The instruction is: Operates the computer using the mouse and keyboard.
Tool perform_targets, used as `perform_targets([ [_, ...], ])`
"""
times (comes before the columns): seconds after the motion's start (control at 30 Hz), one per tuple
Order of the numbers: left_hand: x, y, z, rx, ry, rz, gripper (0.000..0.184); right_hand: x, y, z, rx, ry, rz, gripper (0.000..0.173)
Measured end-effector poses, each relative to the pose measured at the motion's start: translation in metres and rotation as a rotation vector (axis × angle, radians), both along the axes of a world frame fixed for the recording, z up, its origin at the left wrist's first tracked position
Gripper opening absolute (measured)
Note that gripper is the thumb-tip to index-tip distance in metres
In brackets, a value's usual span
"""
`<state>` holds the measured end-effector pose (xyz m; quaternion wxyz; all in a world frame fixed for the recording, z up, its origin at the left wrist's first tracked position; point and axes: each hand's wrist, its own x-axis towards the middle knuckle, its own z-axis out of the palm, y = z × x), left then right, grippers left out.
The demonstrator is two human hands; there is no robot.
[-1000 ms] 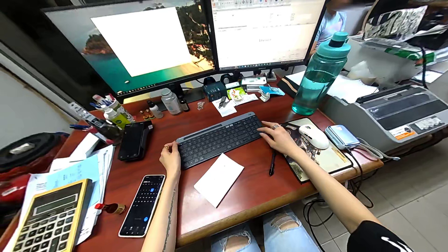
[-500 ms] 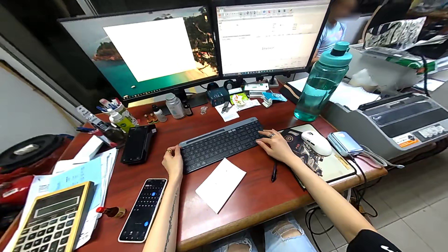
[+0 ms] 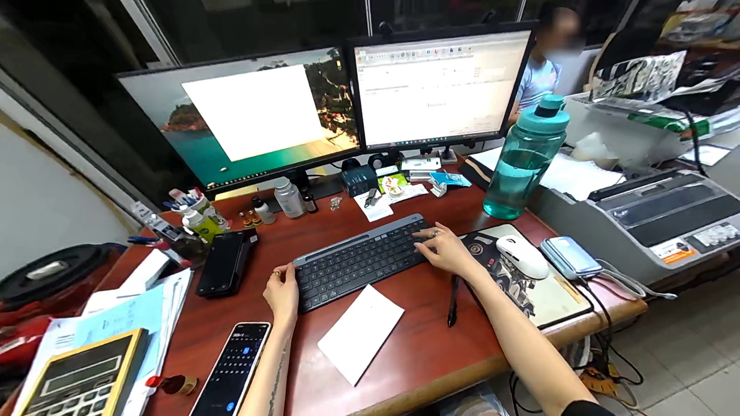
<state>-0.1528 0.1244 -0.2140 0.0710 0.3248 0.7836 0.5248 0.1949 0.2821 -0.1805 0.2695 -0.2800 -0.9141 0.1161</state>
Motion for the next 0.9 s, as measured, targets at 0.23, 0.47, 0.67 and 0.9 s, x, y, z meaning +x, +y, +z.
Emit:
perform_targets([
  [0.23,0.002,-0.003,0.001,-0.009,0.017,-0.002,0.03,0.021,0.0,0.01,-0.107,-0.062,-0.057,0.038],
  [0.47,0.001,-0.002,-0.001,-0.003,-0.032,0.016,0.027,0.019,0.008,0.0,-0.081,-0.06,-0.057,0.044],
  [0.67,-0.001,0.0,-0.001,0.011,-0.031,0.026,0.025,0.017,0.007,0.001,-0.071,-0.054,-0.086,0.042],
  [0.9,0.0,0.0,0.001,0.004,-0.046,0.013,0.027,0.023,0.016,-0.003,-0.096,-0.08,-0.052,0.04],
])
